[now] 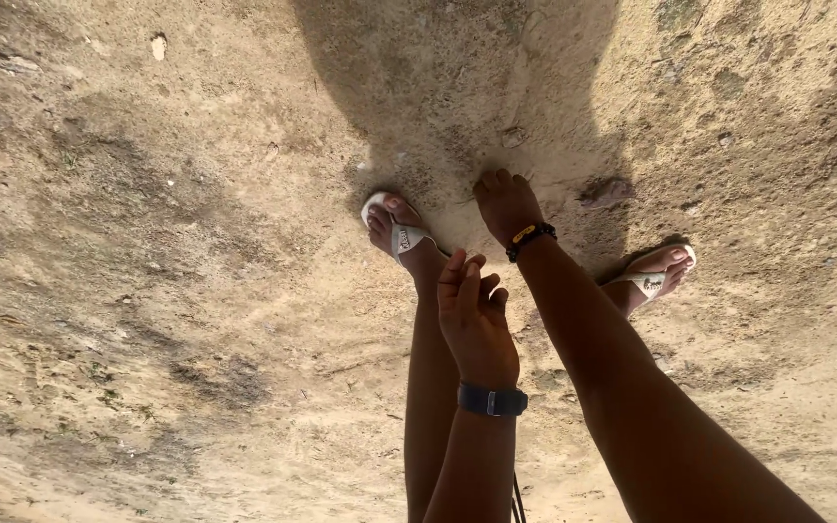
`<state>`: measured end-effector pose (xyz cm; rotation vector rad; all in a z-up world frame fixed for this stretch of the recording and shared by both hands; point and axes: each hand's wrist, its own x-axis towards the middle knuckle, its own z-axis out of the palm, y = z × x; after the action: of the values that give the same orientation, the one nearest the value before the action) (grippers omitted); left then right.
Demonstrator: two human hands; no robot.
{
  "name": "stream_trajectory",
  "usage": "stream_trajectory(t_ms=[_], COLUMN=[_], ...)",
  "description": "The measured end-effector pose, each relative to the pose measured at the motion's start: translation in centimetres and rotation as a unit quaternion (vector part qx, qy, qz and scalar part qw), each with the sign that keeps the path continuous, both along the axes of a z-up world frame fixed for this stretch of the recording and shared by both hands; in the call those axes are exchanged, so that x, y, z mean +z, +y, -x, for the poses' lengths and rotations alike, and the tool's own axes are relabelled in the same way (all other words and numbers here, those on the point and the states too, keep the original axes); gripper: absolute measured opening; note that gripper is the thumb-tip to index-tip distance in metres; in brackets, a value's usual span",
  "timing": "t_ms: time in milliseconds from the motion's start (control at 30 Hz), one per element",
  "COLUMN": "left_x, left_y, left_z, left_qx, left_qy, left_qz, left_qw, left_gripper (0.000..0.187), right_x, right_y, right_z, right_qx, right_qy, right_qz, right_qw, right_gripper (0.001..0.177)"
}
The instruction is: Picking up small pieces of litter and debris from a dirt ground by hand.
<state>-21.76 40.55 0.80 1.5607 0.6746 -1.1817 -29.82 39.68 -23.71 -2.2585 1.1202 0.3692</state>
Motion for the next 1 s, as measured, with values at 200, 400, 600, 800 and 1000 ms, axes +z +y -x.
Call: stream_trajectory(t_ms=[200,400,600,800,1000], left_x=[0.1,-0.4,-2.4,-2.8,4.2], left_y=[-0.3,0.1,1.4,2.5,2.0], left_z=[-0.6,-0.1,-0.3,-0.3,4.6], left_qx=[-0.003,-0.020,-0.019,-0.070,-0.209], left_qy=[-0.016,-0.003,0.003,0.008,0.049], left_qz=[0.021,0.032,0.068,0.146,0.062], left_qw=[1.000,0.999,0.997,0.987,0.975], left_gripper=[0.031,0.033,0.029,0.025,0.032], right_x=[-2.0,-0.8,9.5,13.9,21.7], right_y=[-1.1,-5.9,-9.4,-5.6,-2.5], right_z=[1.1,9.2,13.6,18.2,22.4], right_qx=[-0.219,-0.475,-0.620,-0.485,-0.673], right_qy=[-0.026,-0.089,-0.158,-0.295,-0.143], right_qz=[-0.061,-0.020,-0.176,-0.038,-0.150], right_qw=[0.973,0.875,0.748,0.822,0.710], right_gripper=[0.011,0.011,0.015,0.050,0.027])
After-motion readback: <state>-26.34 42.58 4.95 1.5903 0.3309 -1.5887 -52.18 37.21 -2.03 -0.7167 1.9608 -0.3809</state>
